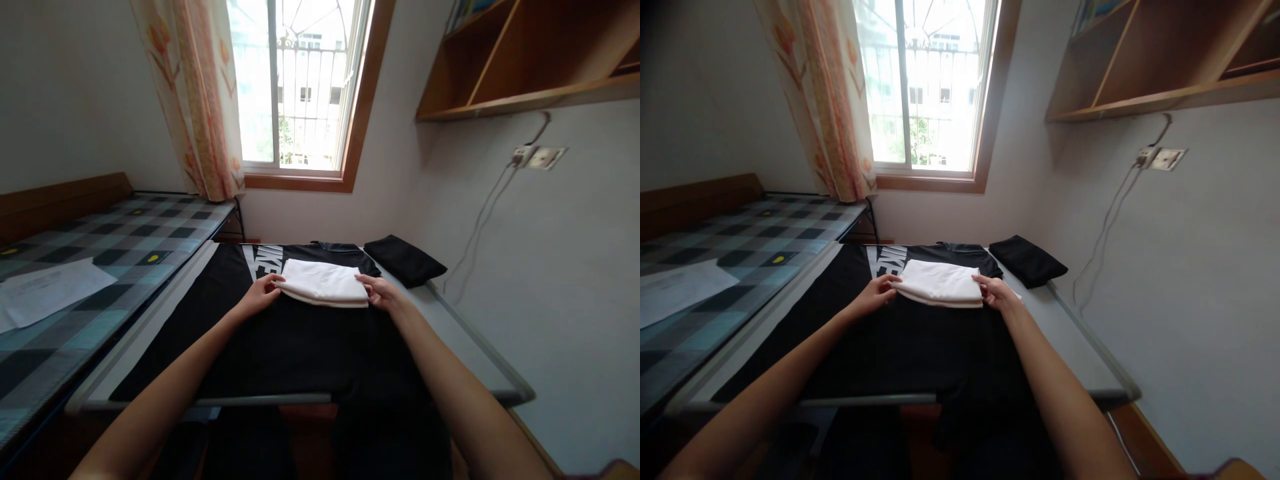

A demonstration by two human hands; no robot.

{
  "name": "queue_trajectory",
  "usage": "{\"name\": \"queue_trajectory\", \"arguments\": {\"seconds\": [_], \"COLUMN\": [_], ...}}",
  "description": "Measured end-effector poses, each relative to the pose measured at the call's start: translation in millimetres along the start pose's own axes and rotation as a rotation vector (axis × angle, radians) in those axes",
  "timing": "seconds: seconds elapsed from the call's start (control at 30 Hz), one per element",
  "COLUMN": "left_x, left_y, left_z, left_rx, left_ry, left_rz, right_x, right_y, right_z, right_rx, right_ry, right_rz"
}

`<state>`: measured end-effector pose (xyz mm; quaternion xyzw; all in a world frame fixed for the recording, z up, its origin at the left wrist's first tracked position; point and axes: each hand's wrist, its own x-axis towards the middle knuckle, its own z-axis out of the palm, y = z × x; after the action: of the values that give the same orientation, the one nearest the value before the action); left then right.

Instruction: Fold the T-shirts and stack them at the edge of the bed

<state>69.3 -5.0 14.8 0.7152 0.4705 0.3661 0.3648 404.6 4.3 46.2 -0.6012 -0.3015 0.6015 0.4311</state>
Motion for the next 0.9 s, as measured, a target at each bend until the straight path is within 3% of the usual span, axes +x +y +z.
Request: {"name": "queue_trajectory", "arguments": {"seconds": [0.13, 0.3, 0.43, 0.73, 0.9], "left_x": [2, 0, -1, 0, -1], "left_y": [0, 1, 1, 0, -1], "left_z": [5.2, 7.0, 5.1, 4.7, 4.2], "left_rx": [-0.218, -0.261, -0.235, -0.157, -0.099], "left_ry": [0.008, 0.023, 0.024, -0.001, -0.054], "left_rz": [-0.181, -0.242, -0.231, -0.224, -0.114], "right_x": [-8, -13, -18, -15, -14], "right_y": [0, 3, 4, 5, -4], "right_z": [3, 9, 13, 11, 8], "right_rx": [0.031, -0.088, -0.234, -0.268, -0.282], "right_ry": [-0.005, -0.152, -0.216, -0.129, -0.102], "right_rz": [0.098, 0.082, 0.013, -0.001, -0.104]}}
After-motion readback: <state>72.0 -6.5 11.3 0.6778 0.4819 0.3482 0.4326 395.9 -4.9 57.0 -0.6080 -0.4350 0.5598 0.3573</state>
